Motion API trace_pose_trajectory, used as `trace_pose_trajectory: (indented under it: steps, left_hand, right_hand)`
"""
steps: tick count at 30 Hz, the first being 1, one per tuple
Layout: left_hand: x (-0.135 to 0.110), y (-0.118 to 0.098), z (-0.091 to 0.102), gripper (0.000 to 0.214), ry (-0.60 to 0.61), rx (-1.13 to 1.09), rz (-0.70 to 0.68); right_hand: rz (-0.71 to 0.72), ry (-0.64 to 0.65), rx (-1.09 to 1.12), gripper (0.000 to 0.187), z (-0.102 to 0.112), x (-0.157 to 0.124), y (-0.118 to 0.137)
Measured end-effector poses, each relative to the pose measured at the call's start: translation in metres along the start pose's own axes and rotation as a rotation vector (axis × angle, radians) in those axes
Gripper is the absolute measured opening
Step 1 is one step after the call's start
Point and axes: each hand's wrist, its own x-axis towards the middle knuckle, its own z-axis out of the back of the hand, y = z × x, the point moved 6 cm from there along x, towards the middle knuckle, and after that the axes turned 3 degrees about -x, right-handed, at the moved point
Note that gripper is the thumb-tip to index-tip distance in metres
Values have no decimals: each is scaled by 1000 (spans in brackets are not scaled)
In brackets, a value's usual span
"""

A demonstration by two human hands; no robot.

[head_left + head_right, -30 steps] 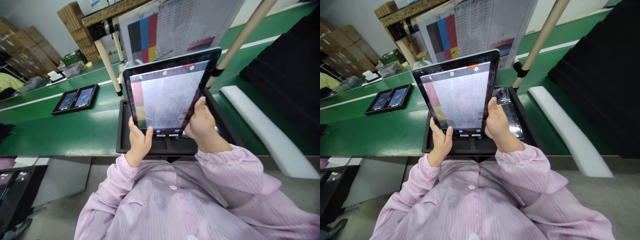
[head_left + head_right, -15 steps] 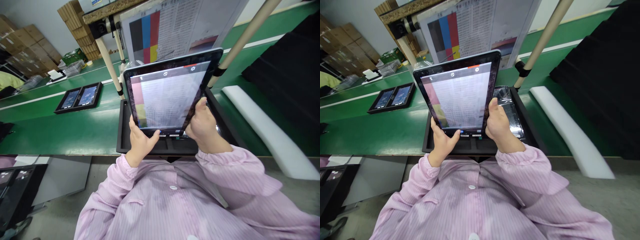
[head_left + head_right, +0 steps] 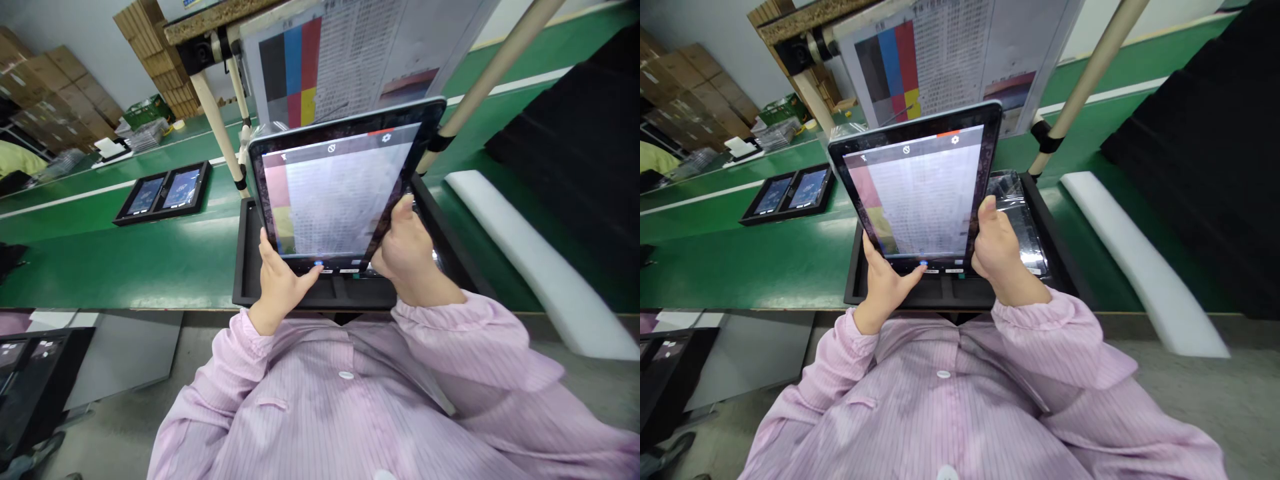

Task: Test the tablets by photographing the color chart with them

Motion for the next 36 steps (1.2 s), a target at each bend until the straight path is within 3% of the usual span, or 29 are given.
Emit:
trace_pose_trajectory:
  steps: [9, 14, 19, 26, 28, 32, 34, 36]
  left_hand:
    - [1, -3, 0, 125, -7, 20, -19]
    - [0, -3, 0, 125, -14, 0, -12]
    - [1, -1, 0, 126, -25, 3, 10]
    - [-1, -2, 1, 128, -21, -30, 5]
    - [-1, 3, 3, 113, 7, -98, 7]
    - [3, 20, 14, 63, 35, -426, 51]
    - [6, 32, 21, 54, -22, -668, 162]
    - [8, 43, 24, 49, -78, -876, 323]
  right_hand:
    - [43, 8, -26, 53, -1, 0, 2]
    - [70, 29, -32, 60, 0, 0, 2]
    - [81, 45, 18, 50, 2, 1, 0]
    - [66, 19, -12, 58, 3, 0, 1]
    - [42, 20, -27, 62, 4, 0, 1]
    - [2, -26, -129, 67, 12, -5, 1]
    - [25, -29, -163, 65, 12, -11, 5]
    - [100, 67, -220, 63, 5, -17, 14]
